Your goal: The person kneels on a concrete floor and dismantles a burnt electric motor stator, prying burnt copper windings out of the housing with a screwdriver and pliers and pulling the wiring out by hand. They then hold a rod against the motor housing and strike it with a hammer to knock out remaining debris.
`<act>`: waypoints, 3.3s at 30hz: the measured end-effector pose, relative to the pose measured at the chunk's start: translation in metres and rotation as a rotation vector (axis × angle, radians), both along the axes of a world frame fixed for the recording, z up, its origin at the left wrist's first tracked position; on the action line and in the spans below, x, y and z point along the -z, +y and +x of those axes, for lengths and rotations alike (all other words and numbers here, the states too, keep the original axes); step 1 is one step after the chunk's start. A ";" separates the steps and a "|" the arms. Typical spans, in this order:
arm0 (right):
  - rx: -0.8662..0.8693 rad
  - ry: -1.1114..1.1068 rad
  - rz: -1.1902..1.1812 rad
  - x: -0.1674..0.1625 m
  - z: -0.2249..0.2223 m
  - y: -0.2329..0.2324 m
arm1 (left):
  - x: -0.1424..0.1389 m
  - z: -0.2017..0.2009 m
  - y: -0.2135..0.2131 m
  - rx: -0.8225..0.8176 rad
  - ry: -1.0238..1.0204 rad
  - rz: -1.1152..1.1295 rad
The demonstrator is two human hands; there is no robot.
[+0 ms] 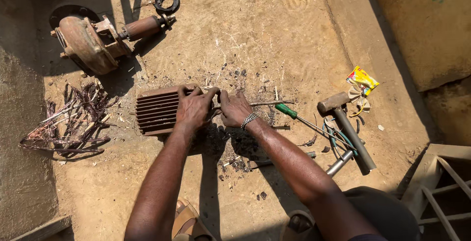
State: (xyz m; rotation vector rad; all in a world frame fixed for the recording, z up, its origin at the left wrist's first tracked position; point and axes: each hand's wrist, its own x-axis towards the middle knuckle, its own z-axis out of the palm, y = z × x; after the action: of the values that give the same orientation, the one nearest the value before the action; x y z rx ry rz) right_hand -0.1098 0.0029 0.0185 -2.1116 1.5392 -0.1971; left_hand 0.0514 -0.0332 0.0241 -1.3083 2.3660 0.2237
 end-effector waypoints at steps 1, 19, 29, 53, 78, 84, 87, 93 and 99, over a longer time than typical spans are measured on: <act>0.009 -0.039 -0.036 -0.007 0.000 0.003 | -0.006 -0.004 0.000 0.015 -0.041 -0.012; 0.340 0.037 -0.388 -0.042 -0.116 0.021 | -0.017 -0.017 0.004 0.170 -0.111 -0.168; 0.290 0.471 0.628 0.052 -0.358 0.129 | 0.009 -0.012 0.008 0.206 -0.221 -0.008; 0.977 -2.065 0.567 0.082 -0.220 0.177 | 0.056 0.035 0.009 0.199 -0.228 -0.148; 0.724 -1.718 0.875 0.074 -0.226 0.199 | 0.041 0.032 0.004 0.279 -0.252 -0.234; 0.997 -1.800 -0.016 0.028 -0.308 0.184 | 0.025 0.018 0.009 0.178 -0.309 -0.101; 1.100 -1.966 -0.325 0.018 -0.273 0.157 | 0.022 0.015 0.011 0.168 -0.345 -0.074; 0.764 -1.857 1.001 0.090 -0.185 0.166 | 0.023 0.021 0.006 0.175 -0.261 -0.142; 0.925 -1.896 0.507 0.085 -0.296 0.215 | 0.031 0.030 0.007 0.295 -0.146 -0.369</act>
State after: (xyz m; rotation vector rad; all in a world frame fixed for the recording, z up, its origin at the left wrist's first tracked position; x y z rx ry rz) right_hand -0.4057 0.2184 -0.0667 -0.0894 0.8367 -1.3753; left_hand 0.0811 -0.0266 -0.0070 -1.0584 2.5092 -0.4004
